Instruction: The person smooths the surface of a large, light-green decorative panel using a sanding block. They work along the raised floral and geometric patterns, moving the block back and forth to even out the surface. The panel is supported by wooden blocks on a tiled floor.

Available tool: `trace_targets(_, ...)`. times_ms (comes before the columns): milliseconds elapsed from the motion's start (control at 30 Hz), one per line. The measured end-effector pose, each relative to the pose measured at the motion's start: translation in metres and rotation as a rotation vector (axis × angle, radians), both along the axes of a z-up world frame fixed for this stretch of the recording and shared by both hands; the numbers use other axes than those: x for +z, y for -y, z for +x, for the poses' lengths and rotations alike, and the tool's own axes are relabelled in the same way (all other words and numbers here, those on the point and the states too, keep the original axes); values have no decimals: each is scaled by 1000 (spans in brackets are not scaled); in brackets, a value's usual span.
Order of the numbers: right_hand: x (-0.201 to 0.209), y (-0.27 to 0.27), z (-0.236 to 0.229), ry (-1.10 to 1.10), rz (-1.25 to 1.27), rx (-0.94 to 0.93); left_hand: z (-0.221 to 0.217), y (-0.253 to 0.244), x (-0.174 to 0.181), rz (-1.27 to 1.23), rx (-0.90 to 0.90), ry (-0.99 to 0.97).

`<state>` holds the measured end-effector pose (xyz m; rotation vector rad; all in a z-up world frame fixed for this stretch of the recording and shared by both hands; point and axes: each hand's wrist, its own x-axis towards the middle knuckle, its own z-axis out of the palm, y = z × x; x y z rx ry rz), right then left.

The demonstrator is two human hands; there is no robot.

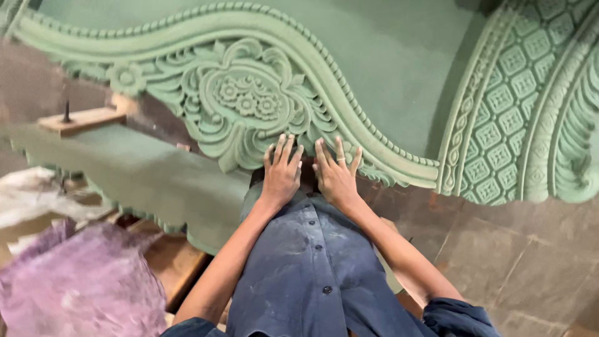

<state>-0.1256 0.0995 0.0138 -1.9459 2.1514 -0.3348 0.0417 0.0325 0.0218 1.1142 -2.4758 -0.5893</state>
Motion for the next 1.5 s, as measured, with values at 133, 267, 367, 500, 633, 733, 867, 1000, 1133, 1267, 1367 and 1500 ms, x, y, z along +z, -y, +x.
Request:
trace_targets(133, -1, 8, -8, 54, -22, 31, -6, -11, 3, -11, 71, 34)
trace_targets(267, -3, -1, -11, 75, 61, 36, -12, -34, 0, -9, 115, 49)
trace_targets(367, -4, 14, -18, 11, -42, 90, -23, -32, 2, 23, 129, 55)
trace_targets(500, -14, 0, -25, -14, 40, 119, -34, -44, -3, -3, 162, 23)
trace_targets(633, -18, -3, -31, -32, -5, 160, -38, -42, 0, 1, 180, 12)
trace_targets(733, -16, 5, -31, -20, -147, 199, -39, -36, 5, -13, 207, 3)
trace_targets(867, -14, 12, -27, -105, 38, 148, -41, -31, 5, -7, 227, -4)
trace_targets(1000, -16, 11, -20, -47, -106, 114, -34, -35, 2, -14, 226, -2)
trace_targets(1133, -17, 22, -17, -198, -170, 135, -23, -31, 3, 5, 262, 29)
trace_targets(1267, -21, 7, -17, -175, -148, 86, -21, -41, -1, 1, 253, 52)
trace_targets(1367, -21, 15, -9, -112, -70, 56, -15, -38, 2, 15, 237, 20)
trace_targets(1500, -25, 26, -5, -176, -171, 47, -17, -39, 3, 24, 236, 24)
